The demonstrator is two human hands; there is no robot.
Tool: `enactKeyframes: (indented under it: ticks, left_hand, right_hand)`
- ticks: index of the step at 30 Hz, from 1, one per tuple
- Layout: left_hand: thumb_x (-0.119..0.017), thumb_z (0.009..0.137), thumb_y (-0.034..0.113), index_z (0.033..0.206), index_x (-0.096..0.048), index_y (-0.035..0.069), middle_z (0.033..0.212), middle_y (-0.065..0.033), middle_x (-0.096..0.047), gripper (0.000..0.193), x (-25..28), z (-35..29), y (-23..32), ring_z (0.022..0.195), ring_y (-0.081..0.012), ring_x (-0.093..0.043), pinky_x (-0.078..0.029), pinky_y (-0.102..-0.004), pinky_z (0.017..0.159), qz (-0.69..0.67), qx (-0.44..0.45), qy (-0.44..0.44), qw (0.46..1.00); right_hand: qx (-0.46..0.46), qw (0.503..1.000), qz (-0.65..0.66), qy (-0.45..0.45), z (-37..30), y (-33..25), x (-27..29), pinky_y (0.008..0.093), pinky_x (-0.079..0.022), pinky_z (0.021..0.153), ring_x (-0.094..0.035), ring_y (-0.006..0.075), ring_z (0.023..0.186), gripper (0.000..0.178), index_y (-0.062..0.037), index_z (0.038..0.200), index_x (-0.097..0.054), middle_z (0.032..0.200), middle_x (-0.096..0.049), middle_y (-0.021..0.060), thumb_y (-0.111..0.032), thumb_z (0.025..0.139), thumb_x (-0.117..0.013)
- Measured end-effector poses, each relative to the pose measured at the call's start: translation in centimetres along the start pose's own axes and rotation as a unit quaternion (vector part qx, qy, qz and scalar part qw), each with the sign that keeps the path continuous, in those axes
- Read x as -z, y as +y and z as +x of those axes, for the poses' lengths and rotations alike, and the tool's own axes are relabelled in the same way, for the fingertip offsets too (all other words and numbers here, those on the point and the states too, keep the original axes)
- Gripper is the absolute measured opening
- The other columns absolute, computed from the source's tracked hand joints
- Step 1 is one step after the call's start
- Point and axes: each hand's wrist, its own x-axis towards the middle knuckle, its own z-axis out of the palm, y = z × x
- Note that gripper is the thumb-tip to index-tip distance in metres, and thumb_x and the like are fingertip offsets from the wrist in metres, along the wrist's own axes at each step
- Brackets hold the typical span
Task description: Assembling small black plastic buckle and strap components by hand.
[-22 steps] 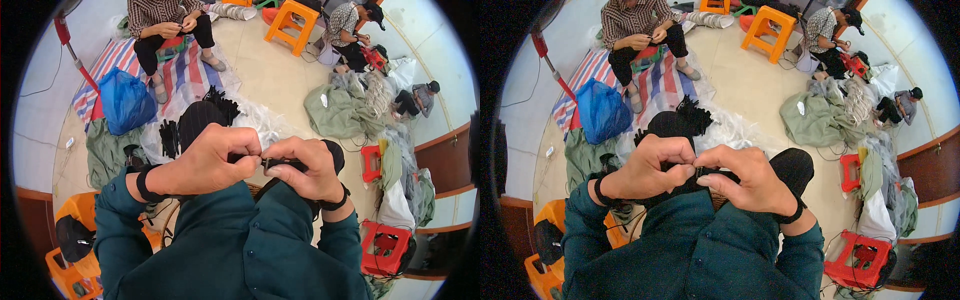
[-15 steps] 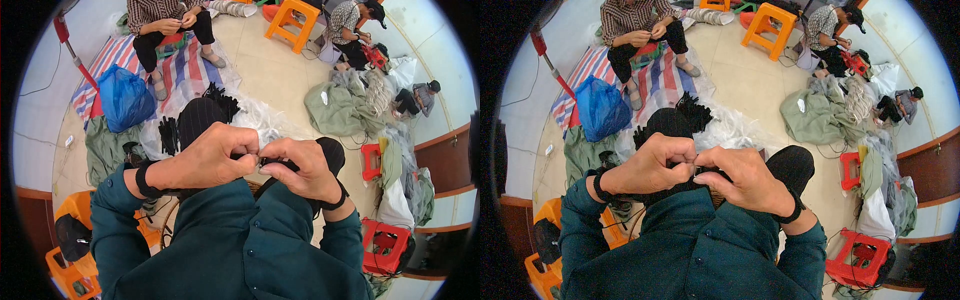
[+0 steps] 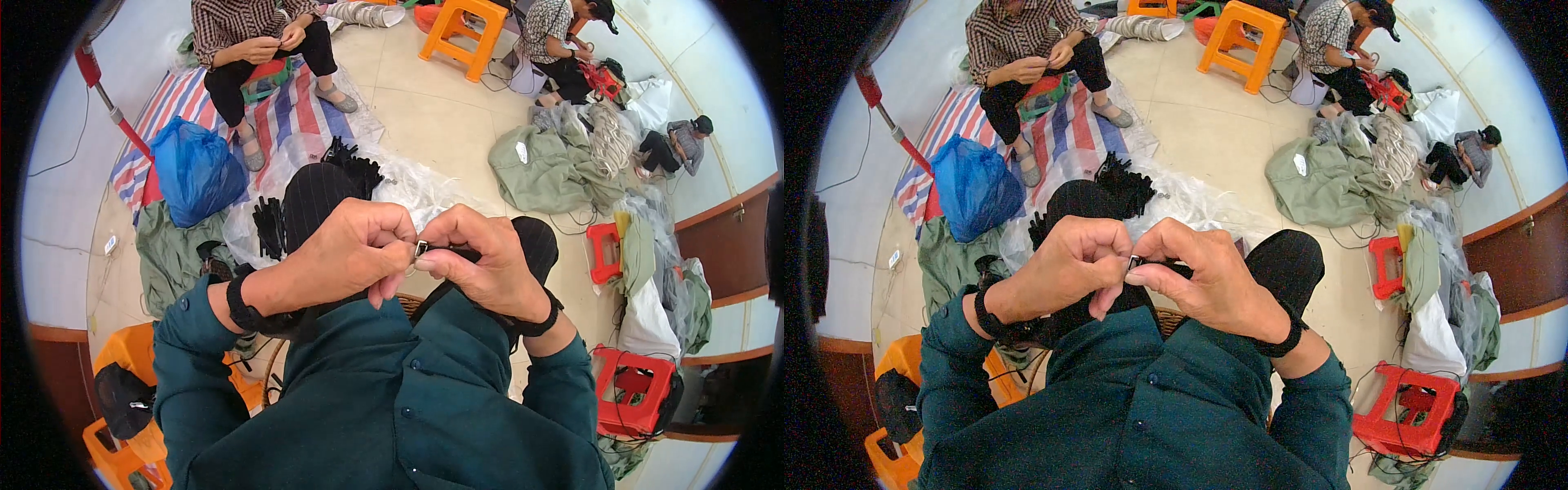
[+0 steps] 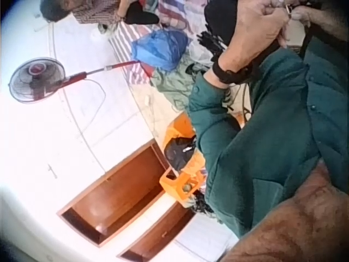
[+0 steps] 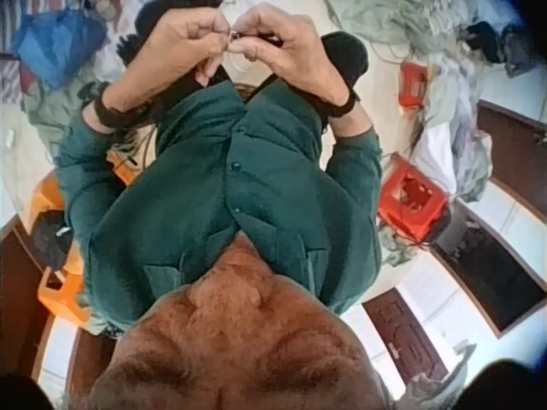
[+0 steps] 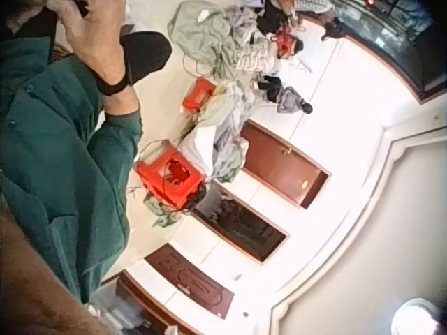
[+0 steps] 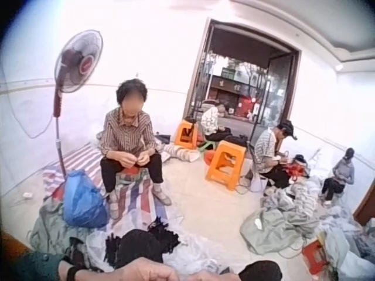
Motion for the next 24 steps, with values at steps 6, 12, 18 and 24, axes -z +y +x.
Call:
enactKeyframes:
  ticks: [6, 12, 18, 24]
  left_hand:
    - [-0.049, 0.084, 0.001, 0.077, -0.048, 0.001, 0.053, -0.0013, -0.052, 0.007, -0.6, 0.1, -0.5, 0.044, -0.0056, -0.049, -0.038, -0.0199, 0.039, 0.096, -0.075, 0.018, 0.992]
    - [-0.051, 0.083, 0.001, 0.076, -0.048, 0.002, 0.052, 0.001, -0.051, 0.007, -0.5, 0.7, -2.2, 0.044, -0.0034, -0.046, -0.034, -0.0201, 0.039, 0.182, -0.164, 0.08, 0.966]
    - [-0.052, 0.085, 0.006, 0.079, -0.05, 0.001, 0.053, -0.0007, -0.053, 0.008, 0.2, 1.1, -2.6, 0.044, -0.0046, -0.048, -0.035, -0.0204, 0.039, 0.214, -0.116, 0.088, 0.966]
    - [-0.048, 0.089, 0.012, 0.084, -0.05, 0.0, 0.062, -0.0076, -0.059, 0.013, 0.5, 0.4, -0.9, 0.051, -0.011, -0.057, -0.046, -0.0215, 0.046, -0.027, 0.007, -0.003, 1.0]
  right_hand:
    - [-0.067, 0.99, 0.12, -0.021, -0.6, 1.1, 0.7, 0.0234, -0.047, 0.059, -0.062, 0.0103, 0.067, 0.021, -0.0019, 0.089, -0.056, 0.072, -0.064, 0.0043, -0.008, 0.075, -0.07]
    - [-0.068, 0.987, 0.149, -0.003, -0.5, 1.5, 0.2, 0.0221, -0.046, 0.06, -0.059, 0.0078, 0.066, 0.014, -0.0004, 0.091, -0.055, 0.072, -0.063, 0.0041, -0.002, 0.079, -0.06]
    - [-0.11, 0.986, 0.121, 0.018, -0.1, 1.6, -0.4, 0.0225, -0.047, 0.059, -0.059, 0.009, 0.065, 0.01, 0.0015, 0.09, -0.054, 0.071, -0.063, 0.0051, 0.0, 0.08, -0.056]
    - [-0.115, 0.989, 0.094, -0.003, -0.2, 1.2, 0.1, 0.022, -0.046, 0.056, -0.058, 0.0082, 0.062, 0.009, 0.0013, 0.088, -0.053, 0.068, -0.062, 0.0041, 0.002, 0.08, -0.056]
